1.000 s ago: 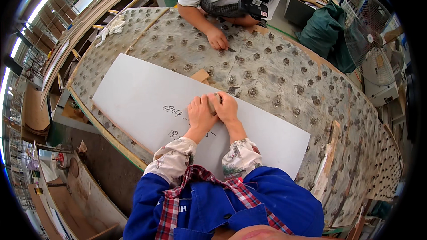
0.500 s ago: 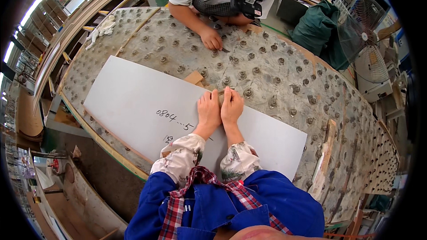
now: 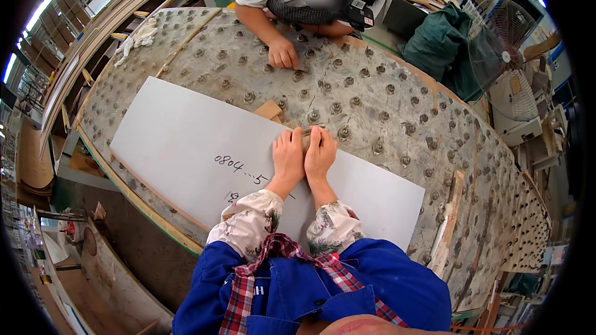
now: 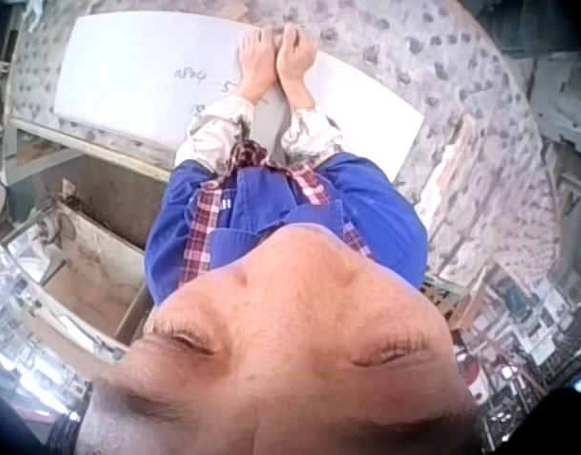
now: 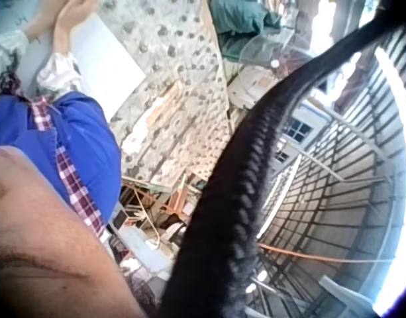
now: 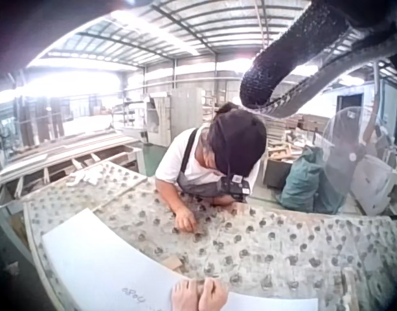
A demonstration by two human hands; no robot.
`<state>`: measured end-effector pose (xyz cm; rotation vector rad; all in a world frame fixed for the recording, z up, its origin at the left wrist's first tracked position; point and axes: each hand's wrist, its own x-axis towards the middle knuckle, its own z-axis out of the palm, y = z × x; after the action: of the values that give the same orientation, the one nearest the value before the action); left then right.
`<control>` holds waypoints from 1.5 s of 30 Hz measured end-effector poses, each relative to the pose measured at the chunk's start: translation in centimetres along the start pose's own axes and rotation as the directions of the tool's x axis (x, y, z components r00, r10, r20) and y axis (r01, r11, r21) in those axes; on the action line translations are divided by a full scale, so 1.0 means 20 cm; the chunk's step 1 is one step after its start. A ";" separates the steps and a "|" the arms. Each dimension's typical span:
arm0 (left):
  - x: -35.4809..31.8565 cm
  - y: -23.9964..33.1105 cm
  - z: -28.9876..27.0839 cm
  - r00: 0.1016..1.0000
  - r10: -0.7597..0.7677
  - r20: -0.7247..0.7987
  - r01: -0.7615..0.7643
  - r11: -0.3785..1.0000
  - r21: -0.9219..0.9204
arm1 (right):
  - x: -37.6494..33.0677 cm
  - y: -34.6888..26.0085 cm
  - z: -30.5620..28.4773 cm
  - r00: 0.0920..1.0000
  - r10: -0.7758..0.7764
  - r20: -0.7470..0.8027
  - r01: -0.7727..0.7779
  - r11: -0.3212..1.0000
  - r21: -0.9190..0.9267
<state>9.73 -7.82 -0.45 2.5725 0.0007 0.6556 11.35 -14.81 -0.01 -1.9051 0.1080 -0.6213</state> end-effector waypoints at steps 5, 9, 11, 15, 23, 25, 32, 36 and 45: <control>0.00 -0.02 0.01 1.000 0.023 -0.014 -0.023 1.000 -0.003 | 0.01 0.02 0.00 0.999 0.020 0.047 -0.020 1.000 0.019; 0.00 -0.02 0.01 0.999 0.027 -0.030 -0.028 0.999 -0.041 | 0.02 0.03 0.00 0.996 0.055 0.074 -0.055 0.998 0.010; 0.01 -0.01 -0.01 1.000 0.012 -0.010 -0.013 0.999 -0.048 | 0.03 0.01 0.00 0.991 0.098 0.095 -0.099 0.995 0.014; 0.01 -0.01 -0.01 1.000 0.026 -0.016 -0.026 0.998 -0.058 | 0.04 0.02 0.00 0.987 0.116 0.108 -0.122 0.991 0.051; 0.01 0.01 -0.06 0.998 -0.051 -0.026 0.049 0.995 -0.088 | 0.04 0.04 0.03 0.957 0.222 0.189 -0.258 0.947 0.193; 0.01 0.02 -0.07 0.997 -0.057 -0.047 0.052 0.995 -0.088 | 0.03 0.04 0.03 0.958 0.214 0.192 -0.261 0.926 0.273; 0.01 -0.02 -0.05 0.996 -0.070 -0.056 0.057 0.977 -0.205 | 0.03 0.05 0.05 0.963 0.170 0.208 -0.233 0.915 0.331; 0.00 -0.03 -0.04 0.995 -0.097 -0.017 0.091 0.969 -0.230 | 0.02 0.02 0.03 0.961 0.173 0.215 -0.225 0.942 0.248; 0.00 -0.04 -0.04 0.998 -0.066 0.012 0.067 0.975 -0.212 | 0.02 -0.02 -0.01 0.988 0.075 0.132 -0.076 0.997 0.004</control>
<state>9.53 -6.73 -0.24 2.3578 0.0147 0.5911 11.49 -14.91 0.41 -1.9187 0.0921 -0.4432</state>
